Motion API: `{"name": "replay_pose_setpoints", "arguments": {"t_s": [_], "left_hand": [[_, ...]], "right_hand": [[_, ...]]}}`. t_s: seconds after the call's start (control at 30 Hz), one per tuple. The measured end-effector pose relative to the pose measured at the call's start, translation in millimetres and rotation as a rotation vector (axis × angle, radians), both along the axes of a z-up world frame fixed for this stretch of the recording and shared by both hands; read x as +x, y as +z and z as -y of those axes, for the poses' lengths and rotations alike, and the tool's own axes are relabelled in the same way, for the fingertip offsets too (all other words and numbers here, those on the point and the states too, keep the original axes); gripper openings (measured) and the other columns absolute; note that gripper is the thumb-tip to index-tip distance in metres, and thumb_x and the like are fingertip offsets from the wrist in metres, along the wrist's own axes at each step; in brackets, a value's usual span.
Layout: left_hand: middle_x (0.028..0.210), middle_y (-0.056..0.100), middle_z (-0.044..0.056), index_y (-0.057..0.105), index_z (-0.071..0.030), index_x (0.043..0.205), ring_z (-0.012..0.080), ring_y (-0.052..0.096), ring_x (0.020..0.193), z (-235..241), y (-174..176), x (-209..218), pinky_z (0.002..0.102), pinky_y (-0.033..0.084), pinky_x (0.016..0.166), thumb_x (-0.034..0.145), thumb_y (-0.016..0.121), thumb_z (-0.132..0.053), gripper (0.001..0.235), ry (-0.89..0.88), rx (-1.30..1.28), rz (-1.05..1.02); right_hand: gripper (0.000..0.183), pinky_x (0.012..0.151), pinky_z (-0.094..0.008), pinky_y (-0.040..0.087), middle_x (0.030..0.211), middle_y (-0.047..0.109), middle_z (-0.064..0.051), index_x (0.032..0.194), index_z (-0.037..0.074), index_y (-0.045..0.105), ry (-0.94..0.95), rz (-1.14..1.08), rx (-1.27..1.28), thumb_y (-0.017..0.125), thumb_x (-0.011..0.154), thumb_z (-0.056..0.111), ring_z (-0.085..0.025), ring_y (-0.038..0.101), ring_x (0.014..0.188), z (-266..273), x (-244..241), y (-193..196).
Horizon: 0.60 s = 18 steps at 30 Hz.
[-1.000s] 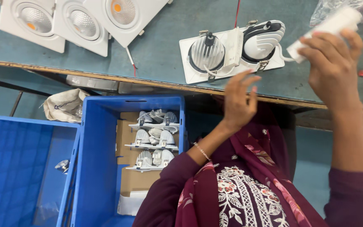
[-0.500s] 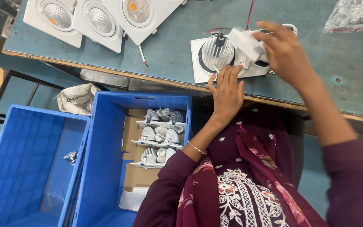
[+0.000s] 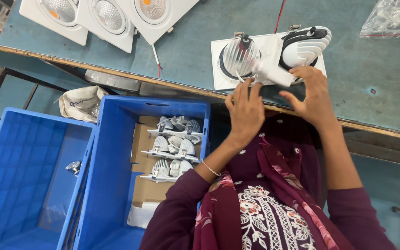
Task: The person assembles lighting fixtures by attaching electrical drivers to the back of the metal light panels, connecting wires to the drivers, and using a screwdriver to secure the components.
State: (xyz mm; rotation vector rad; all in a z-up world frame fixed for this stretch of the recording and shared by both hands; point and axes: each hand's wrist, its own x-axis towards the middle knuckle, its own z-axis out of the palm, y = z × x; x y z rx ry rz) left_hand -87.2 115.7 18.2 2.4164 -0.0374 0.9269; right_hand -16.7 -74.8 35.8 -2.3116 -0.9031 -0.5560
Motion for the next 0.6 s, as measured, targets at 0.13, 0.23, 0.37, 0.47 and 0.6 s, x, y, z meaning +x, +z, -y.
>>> {"name": "replay_pose_setpoints", "arguments": {"t_s": [0.13,0.23,0.37,0.47,0.6], "left_hand": [[0.113,0.067,0.011,0.059,-0.003,0.122,0.0284,0.066,0.098,-8.7,3.4,16.6,0.040,0.044,0.086,0.096,0.071,-0.021,0.033,-0.078,-0.089,-0.201],[0.107,0.068,0.013,0.059,-0.004,0.118,0.0326,0.069,0.086,-4.4,17.5,27.2,0.040,0.052,0.072,0.097,0.069,-0.023,0.031,-0.114,-0.222,-0.108],[0.100,0.066,0.014,0.060,-0.004,0.122,0.0336,0.069,0.079,6.1,28.5,38.0,0.043,0.055,0.063,0.095,0.067,-0.019,0.032,-0.125,-0.258,-0.090],[0.101,0.065,0.014,0.063,-0.009,0.116,0.0333,0.070,0.086,11.8,16.6,39.0,0.043,0.057,0.070,0.096,0.067,-0.017,0.022,-0.136,-0.141,-0.208],[0.122,0.059,0.019,0.060,-0.004,0.123,0.0352,0.068,0.097,16.7,0.4,30.0,0.043,0.059,0.071,0.090,0.065,-0.010,0.034,-0.110,-0.020,-0.182]], "right_hand": [[0.042,0.113,-0.048,0.033,0.123,0.070,-0.007,0.117,0.007,0.063,-0.083,0.106,-0.162,0.086,0.082,0.011,-0.029,0.059,0.132,-4.0,-0.8,-1.3],[0.036,0.116,-0.048,0.030,0.116,0.069,-0.007,0.117,0.006,0.063,-0.100,0.151,-0.063,0.088,0.092,0.013,-0.024,0.061,0.121,-11.4,4.6,-6.2],[0.032,0.103,-0.044,0.035,0.110,0.062,-0.008,0.113,0.003,0.061,-0.180,0.154,0.130,0.087,0.100,0.015,-0.030,0.052,0.108,-31.9,22.6,-10.0],[0.031,0.099,-0.044,0.036,0.105,0.061,-0.007,0.106,0.004,0.060,-0.219,0.072,0.194,0.086,0.101,0.019,-0.027,0.052,0.101,-49.2,39.6,-4.3],[0.020,0.104,-0.047,0.034,0.105,0.065,-0.007,0.104,0.006,0.065,-0.166,0.070,-0.010,0.080,0.104,0.019,-0.024,0.058,0.109,-48.5,37.6,9.9]]}}
